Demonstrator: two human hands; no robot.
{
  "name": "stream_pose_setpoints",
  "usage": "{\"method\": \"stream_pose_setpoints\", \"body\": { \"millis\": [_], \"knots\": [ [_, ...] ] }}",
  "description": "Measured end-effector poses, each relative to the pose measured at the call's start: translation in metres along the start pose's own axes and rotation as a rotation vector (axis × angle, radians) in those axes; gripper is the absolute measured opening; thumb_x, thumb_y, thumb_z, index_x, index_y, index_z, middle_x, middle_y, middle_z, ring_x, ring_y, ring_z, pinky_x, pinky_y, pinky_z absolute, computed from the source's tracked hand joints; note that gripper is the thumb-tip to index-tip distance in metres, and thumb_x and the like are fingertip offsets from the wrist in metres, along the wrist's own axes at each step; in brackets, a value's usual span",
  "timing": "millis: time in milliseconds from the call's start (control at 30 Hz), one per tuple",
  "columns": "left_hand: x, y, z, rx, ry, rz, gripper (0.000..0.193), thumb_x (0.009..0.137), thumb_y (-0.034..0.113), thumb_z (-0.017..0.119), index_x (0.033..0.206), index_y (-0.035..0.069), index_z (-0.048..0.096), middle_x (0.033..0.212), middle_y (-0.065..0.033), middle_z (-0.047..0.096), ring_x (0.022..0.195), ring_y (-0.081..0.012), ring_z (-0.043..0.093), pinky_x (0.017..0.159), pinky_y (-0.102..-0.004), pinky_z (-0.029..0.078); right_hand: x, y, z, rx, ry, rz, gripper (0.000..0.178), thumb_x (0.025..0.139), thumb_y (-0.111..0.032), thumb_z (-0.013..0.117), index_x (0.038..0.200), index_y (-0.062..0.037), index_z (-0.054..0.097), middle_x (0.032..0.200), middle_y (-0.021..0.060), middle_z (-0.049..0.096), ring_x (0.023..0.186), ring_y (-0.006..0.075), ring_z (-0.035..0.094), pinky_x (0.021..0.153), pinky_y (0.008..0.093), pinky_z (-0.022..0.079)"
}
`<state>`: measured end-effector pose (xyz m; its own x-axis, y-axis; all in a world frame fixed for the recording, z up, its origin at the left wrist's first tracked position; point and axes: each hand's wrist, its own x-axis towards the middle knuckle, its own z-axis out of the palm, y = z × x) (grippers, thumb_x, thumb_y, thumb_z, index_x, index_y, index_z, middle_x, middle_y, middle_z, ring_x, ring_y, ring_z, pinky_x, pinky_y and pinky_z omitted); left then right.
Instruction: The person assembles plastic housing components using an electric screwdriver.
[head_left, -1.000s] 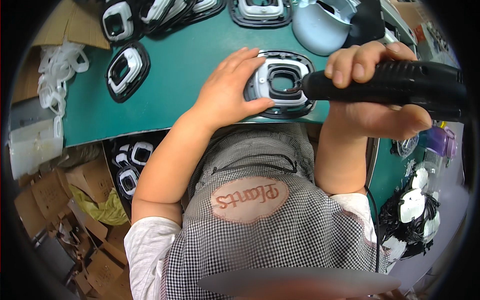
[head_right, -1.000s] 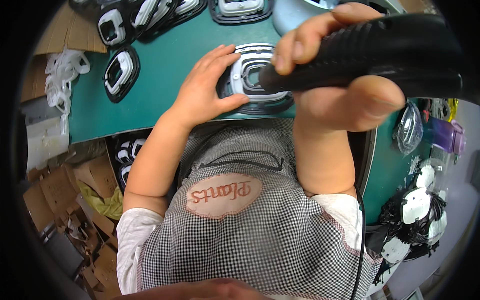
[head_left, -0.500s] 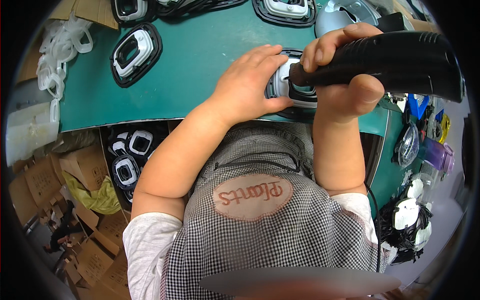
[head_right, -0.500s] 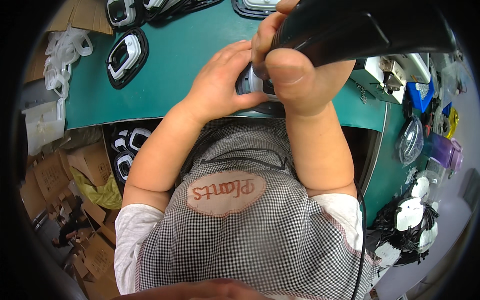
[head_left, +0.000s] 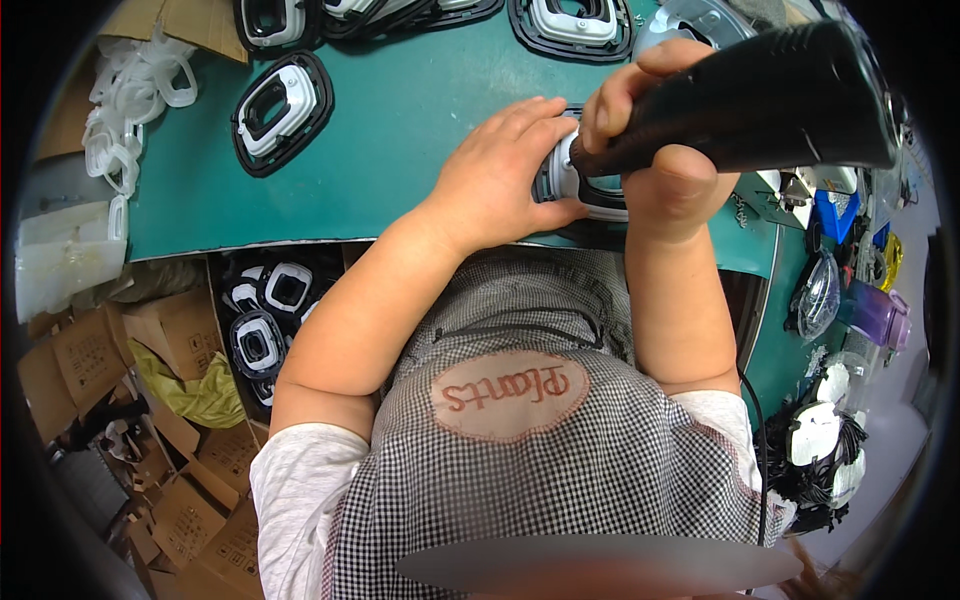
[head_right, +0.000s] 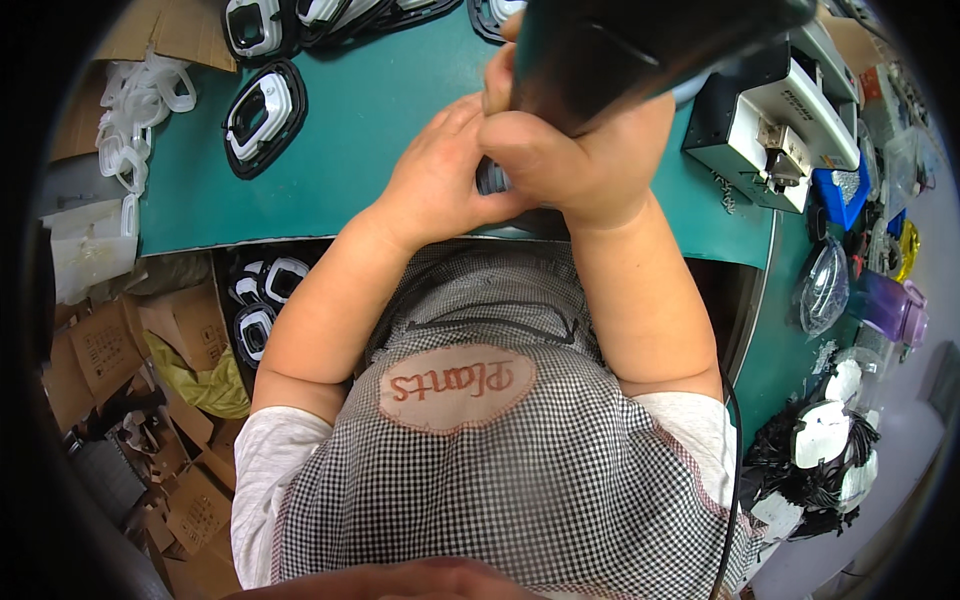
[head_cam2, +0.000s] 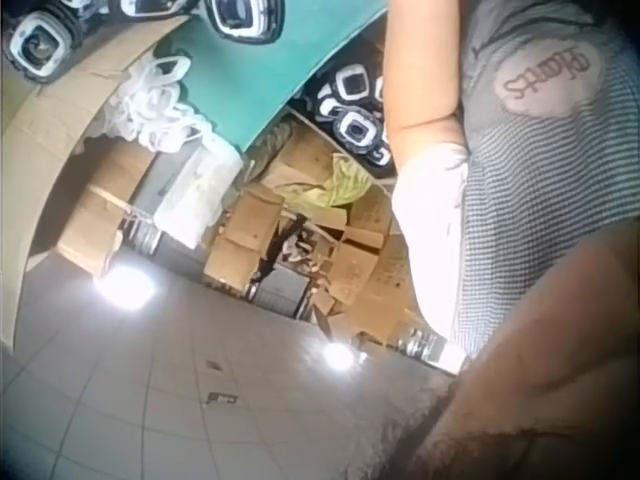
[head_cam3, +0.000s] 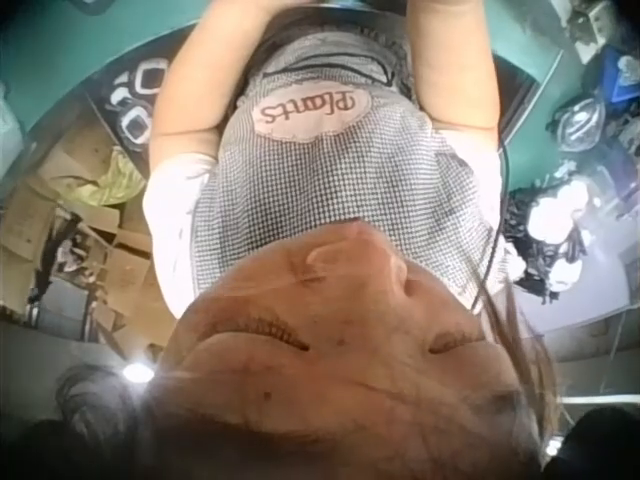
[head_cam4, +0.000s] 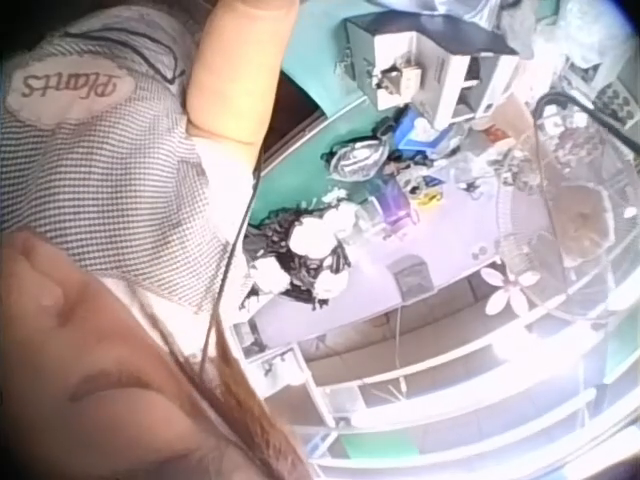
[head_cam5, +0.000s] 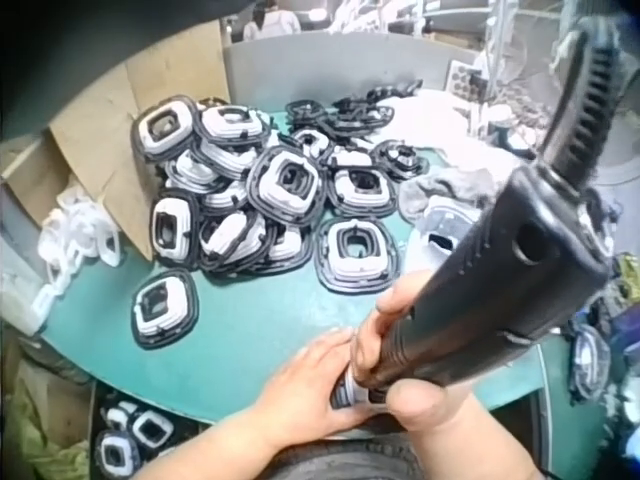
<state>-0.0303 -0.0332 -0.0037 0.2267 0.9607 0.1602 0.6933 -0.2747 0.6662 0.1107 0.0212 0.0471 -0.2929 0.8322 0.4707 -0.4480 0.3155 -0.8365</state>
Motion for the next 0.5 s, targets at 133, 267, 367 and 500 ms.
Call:
{"method": "stream_pose_setpoints", "body": {
  "millis": [133,267,367,500],
  "knots": [
    [0.001,-0.006,-0.001,0.045,0.068,0.074,0.076,0.064,0.034,0.08,0.128,0.009,0.049,0.134,-0.0153,0.048,0.127,-0.0334,0.042,0.105,-0.0428,0.036,0.001,0.002,-0.01,0.167,0.111,-0.05,0.069,0.073,-0.048,0.074,0.113,0.0004,0.046,0.076,0.012,0.057,0.062,0.0194,0.057,0.054,0.0297,0.048],
    [0.0,-0.006,-0.004,0.053,0.131,0.209,0.059,0.068,0.027,0.077,0.121,0.016,0.057,0.134,-0.0177,0.047,0.125,-0.0365,0.044,0.104,-0.0456,0.037,0.003,-0.021,-0.028,0.305,0.067,-0.254,0.075,0.075,-0.06,0.066,0.118,-0.0021,0.046,0.081,0.0126,0.055,0.062,0.0224,0.054,0.057,0.0343,0.047],
    [0.004,0.0,0.007,0.092,0.054,0.37,0.041,0.069,0.027,0.074,0.108,0.019,0.063,0.134,-0.0172,0.046,0.123,-0.0379,0.045,0.102,-0.0497,0.037,0.0,-0.06,-0.049,0.217,0.014,-0.309,0.08,0.075,-0.067,0.062,0.121,-0.0033,0.046,0.082,0.0114,0.053,0.061,0.0229,0.053,0.057,0.0359,0.045],
    [-0.002,0.005,-0.001,0.201,0.011,0.329,0.032,0.071,0.028,0.074,0.095,0.012,0.06,0.131,-0.0163,0.047,0.122,-0.0371,0.044,0.102,-0.05,0.036,-0.005,-0.06,-0.048,0.175,0.131,-0.305,0.074,0.075,-0.063,0.064,0.116,-0.0034,0.052,0.077,0.0082,0.05,0.06,0.0197,0.05,0.06,0.0328,0.043]
  ]
}}
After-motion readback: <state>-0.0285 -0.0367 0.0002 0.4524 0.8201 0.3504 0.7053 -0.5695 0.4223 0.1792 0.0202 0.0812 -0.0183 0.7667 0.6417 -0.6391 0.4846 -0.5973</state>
